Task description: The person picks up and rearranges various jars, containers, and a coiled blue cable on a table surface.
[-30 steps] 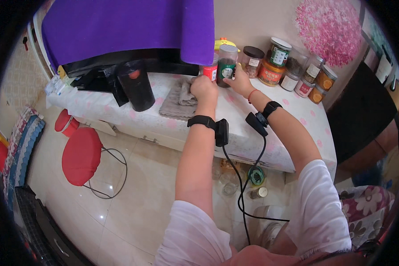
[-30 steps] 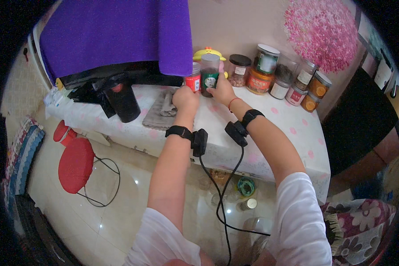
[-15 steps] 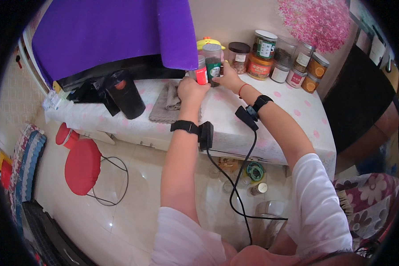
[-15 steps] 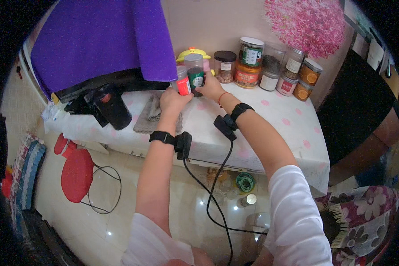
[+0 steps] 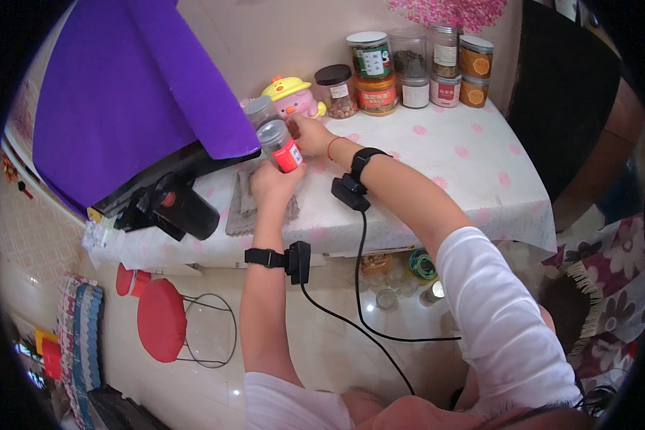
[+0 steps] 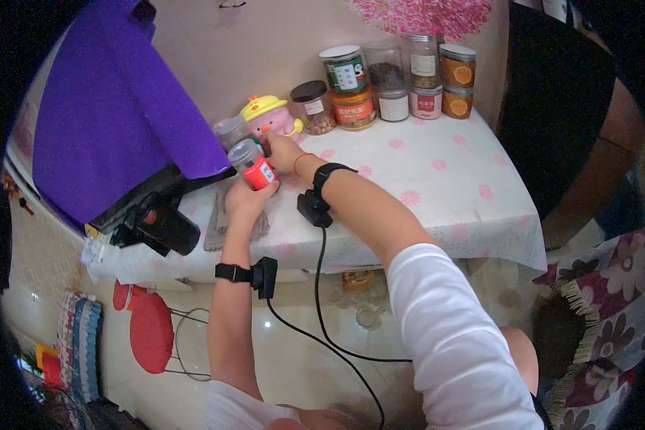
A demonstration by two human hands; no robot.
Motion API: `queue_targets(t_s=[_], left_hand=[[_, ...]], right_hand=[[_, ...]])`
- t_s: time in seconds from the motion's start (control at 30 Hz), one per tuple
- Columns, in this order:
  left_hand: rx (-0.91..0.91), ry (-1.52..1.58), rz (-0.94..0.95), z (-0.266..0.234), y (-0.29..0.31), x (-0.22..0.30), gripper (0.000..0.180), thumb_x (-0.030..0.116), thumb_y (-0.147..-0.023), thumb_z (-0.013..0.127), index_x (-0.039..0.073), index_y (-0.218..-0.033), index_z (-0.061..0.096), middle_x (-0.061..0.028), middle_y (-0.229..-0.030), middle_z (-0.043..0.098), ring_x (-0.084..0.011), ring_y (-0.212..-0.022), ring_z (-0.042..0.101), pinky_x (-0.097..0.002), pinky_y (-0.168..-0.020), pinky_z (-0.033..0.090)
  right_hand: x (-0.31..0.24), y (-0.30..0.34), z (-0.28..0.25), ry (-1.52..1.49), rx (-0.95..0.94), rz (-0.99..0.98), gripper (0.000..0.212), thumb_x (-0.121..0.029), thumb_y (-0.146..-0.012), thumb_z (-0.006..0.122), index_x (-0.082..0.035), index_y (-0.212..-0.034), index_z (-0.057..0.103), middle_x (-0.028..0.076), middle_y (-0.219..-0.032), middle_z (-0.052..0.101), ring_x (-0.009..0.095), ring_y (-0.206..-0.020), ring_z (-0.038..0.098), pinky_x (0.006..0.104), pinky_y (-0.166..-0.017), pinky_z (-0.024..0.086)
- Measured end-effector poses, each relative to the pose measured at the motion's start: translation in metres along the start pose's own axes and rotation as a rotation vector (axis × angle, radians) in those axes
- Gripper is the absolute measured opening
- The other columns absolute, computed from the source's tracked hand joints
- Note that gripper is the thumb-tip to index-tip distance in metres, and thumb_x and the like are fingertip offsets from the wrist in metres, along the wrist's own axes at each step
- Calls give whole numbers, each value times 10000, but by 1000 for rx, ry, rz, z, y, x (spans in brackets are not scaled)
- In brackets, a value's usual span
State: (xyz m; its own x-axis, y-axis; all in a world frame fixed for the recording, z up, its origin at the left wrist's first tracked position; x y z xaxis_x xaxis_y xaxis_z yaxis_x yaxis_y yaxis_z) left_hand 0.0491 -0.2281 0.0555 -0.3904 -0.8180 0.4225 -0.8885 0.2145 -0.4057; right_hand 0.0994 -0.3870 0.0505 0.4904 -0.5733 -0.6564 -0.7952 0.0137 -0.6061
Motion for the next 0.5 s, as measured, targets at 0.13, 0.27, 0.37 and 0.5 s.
queue_targets(t_s=[0.13,0.27,0.37,0.5], left_hand=[[-24,63,-21,-3,5,12,542,484,-632,766,84,-987,680,-186,-953,687,-337,-908,661,-428,-805,503],[78,-71,-10,7,-4,-9,525,469,-646,761,72,-979,680,-184,-934,690,-345,-897,662,-428,-794,503],[110,-11,53,11,-5,1,503,450,-655,764,60,-962,683,-177,-906,695,-343,-877,667,-424,-783,505],[96,-18,13,4,-6,0,518,440,-649,777,59,-985,676,-173,-908,696,-328,-874,672,-416,-773,508]], right_hand=[[8,0,2,-37,-27,5,417,-178,-767,745,12,-1090,561,151,-996,670,252,-890,662,339,-814,526],[-6,-5,7,125,-80,101,377,-153,-714,769,21,-1010,613,163,-949,685,267,-871,668,347,-794,523],[-1,1,-9,197,-76,52,312,-154,-694,776,23,-917,649,183,-911,682,285,-843,666,355,-772,523],[-23,16,-29,334,-173,85,327,-150,-688,775,21,-940,656,169,-905,685,277,-830,668,364,-750,527]])
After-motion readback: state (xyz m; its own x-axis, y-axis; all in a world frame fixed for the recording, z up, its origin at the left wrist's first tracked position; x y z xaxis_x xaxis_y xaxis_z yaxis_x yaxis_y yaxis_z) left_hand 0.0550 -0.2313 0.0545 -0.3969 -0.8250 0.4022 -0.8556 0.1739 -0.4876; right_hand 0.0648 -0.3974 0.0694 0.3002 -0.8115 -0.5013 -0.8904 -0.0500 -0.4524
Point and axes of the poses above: each hand's wrist, its own y-axis away from the middle knuckle, its own z-axis out of the palm, x = y × z, the point moved 5 cm from there along -y, towards the middle knuckle
